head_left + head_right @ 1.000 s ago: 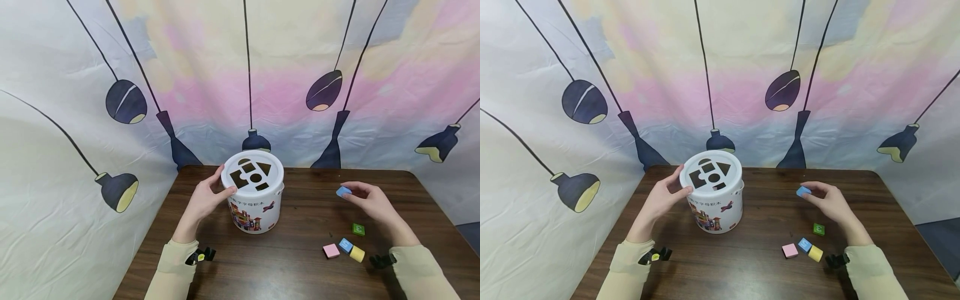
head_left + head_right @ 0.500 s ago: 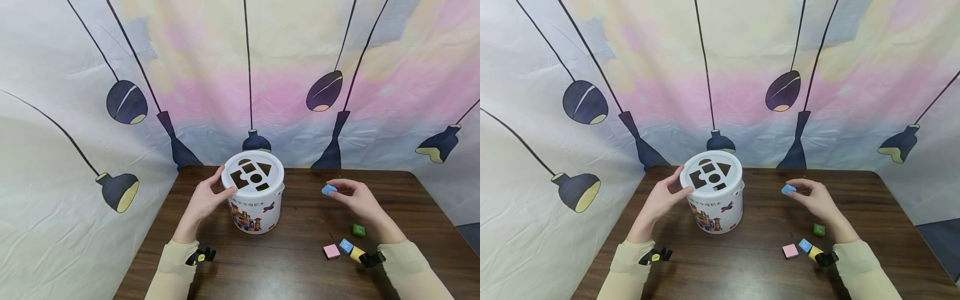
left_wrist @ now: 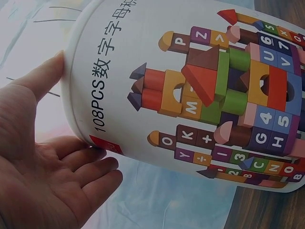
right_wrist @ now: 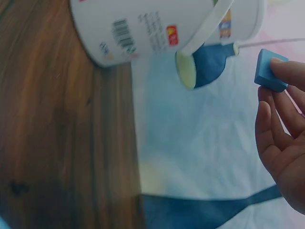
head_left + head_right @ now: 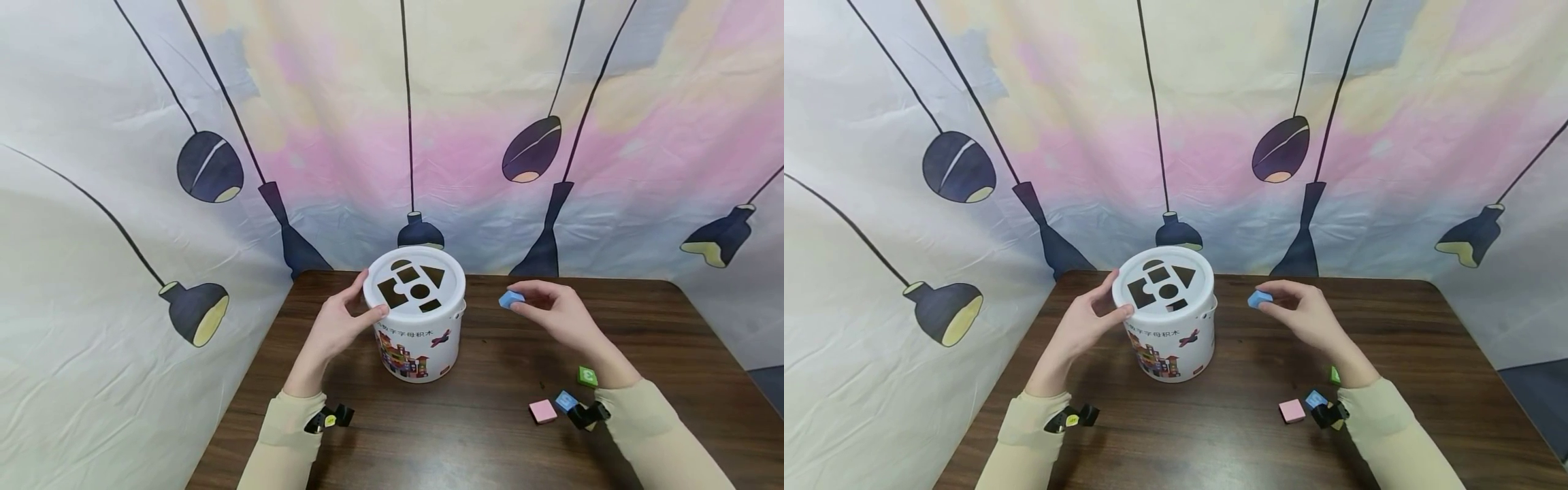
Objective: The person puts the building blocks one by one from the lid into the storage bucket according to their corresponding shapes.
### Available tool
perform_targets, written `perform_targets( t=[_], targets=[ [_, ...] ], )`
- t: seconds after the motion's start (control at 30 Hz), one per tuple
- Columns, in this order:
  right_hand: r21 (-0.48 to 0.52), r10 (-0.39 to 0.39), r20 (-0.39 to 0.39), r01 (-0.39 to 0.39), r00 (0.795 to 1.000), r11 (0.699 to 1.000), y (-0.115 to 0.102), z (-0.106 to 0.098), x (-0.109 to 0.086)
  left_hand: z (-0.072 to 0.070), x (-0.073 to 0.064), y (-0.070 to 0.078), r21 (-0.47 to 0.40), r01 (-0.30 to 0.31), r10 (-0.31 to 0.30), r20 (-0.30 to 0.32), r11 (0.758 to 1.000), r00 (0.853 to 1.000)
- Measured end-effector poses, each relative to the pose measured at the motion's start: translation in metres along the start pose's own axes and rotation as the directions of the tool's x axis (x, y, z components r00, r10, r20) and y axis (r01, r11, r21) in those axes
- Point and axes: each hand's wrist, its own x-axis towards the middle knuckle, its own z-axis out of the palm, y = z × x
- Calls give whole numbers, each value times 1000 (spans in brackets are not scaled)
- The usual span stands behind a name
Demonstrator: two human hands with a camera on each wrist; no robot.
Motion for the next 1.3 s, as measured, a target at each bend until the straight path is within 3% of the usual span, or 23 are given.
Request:
perform_targets(
  t=[0.4, 0.73, 1.03, 1.3],
  targets=[
    [148, -156, 29, 150, 987, 978, -36, 20, 15, 0, 1, 0, -36, 6, -6, 6, 999, 1000],
    [223, -220, 26, 209, 975, 952, -57, 35, 25, 0, 1, 0, -44, 2, -1, 8, 999, 1000],
    [197, -306, 43, 292, 951, 936, -71, 49, 32, 0, 1, 0, -48, 8, -8, 8, 999, 1000],
    [132, -402, 33, 395, 915, 909, -76, 59, 37, 0, 1, 0, -58, 7, -6, 8, 998, 1000]
  ],
)
